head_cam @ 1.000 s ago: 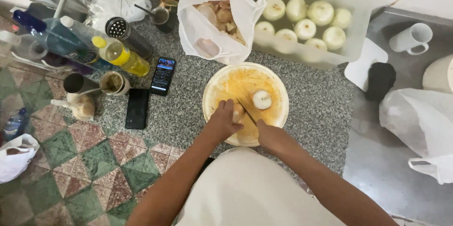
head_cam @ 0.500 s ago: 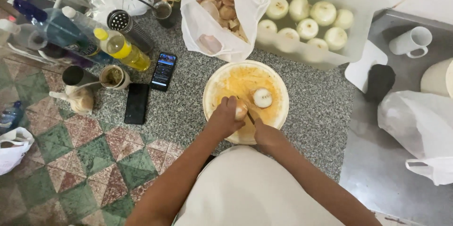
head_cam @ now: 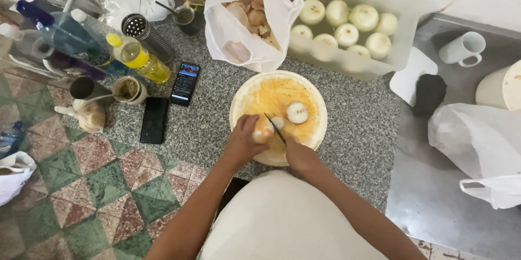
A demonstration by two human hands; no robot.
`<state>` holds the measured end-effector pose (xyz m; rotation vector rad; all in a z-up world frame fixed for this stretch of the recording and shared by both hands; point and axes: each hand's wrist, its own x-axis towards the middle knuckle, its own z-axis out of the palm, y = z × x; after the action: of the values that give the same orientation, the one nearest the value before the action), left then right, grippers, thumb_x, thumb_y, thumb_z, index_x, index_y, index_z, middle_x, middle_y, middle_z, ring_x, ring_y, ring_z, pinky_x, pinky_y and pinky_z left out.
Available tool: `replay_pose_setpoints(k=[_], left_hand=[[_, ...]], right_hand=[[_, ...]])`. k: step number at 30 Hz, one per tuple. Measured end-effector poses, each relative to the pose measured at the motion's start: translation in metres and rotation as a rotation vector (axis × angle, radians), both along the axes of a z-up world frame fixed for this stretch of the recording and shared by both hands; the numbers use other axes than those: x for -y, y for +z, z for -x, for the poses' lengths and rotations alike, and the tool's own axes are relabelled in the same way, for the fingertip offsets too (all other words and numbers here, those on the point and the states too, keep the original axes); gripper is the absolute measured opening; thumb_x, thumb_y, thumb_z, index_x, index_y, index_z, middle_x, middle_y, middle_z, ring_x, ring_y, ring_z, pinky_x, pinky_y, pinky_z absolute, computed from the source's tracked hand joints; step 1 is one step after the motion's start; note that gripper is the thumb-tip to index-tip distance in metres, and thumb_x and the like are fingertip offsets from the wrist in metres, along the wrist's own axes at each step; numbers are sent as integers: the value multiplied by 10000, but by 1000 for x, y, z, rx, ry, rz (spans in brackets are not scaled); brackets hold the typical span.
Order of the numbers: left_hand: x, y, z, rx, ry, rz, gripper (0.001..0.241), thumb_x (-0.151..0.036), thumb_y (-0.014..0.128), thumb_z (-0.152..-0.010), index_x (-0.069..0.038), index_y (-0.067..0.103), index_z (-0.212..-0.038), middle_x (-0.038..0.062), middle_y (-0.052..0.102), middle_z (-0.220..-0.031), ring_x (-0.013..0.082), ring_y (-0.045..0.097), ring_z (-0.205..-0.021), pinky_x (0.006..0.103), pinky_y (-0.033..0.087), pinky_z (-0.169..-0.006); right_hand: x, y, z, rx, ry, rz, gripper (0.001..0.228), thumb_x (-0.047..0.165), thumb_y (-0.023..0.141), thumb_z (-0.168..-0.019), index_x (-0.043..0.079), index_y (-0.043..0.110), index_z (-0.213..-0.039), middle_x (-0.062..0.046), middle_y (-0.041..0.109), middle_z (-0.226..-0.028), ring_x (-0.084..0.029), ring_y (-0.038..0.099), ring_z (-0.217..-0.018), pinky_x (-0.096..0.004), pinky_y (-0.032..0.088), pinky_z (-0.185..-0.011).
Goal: The person is peeling onions at a kitchen counter using a knife.
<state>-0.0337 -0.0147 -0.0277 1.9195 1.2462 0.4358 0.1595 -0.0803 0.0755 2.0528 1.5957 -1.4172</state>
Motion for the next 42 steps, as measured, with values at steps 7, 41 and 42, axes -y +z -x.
replay_pose_setpoints(k=[7,41,42], left_hand=[[13,-35,53,-2,142,7,990,-294,945,-647,-163,472,-1507,209,420,-1474,490,473,-1361,560,422,-1155],[-29,10,17,-413,-232,-376,986,-307,891,-735,-146,378,-1562,150,354,-1576,385,416,-1419,596,400,-1111],[-36,7,3,-470,-383,-390,1003,-276,876,-753,-160,335,-1589,133,349,-1582,357,422,-1420,541,439,-1098]], right_hand=[[-4,21,7,22,47,-10,424,235,197,-1039,60,421,-1354,-303,663,-1261,-470,641,-1219,-572,492,-1042],[61,-26,-48,26,-279,-161,307,320,469,-1021,72,551,-1181,-222,729,-936,-395,745,-870,-470,546,-723],[66,-6,-46,-7,-370,-112,312,326,463,-1024,68,555,-1173,-215,724,-957,-400,738,-913,-481,541,-757]])
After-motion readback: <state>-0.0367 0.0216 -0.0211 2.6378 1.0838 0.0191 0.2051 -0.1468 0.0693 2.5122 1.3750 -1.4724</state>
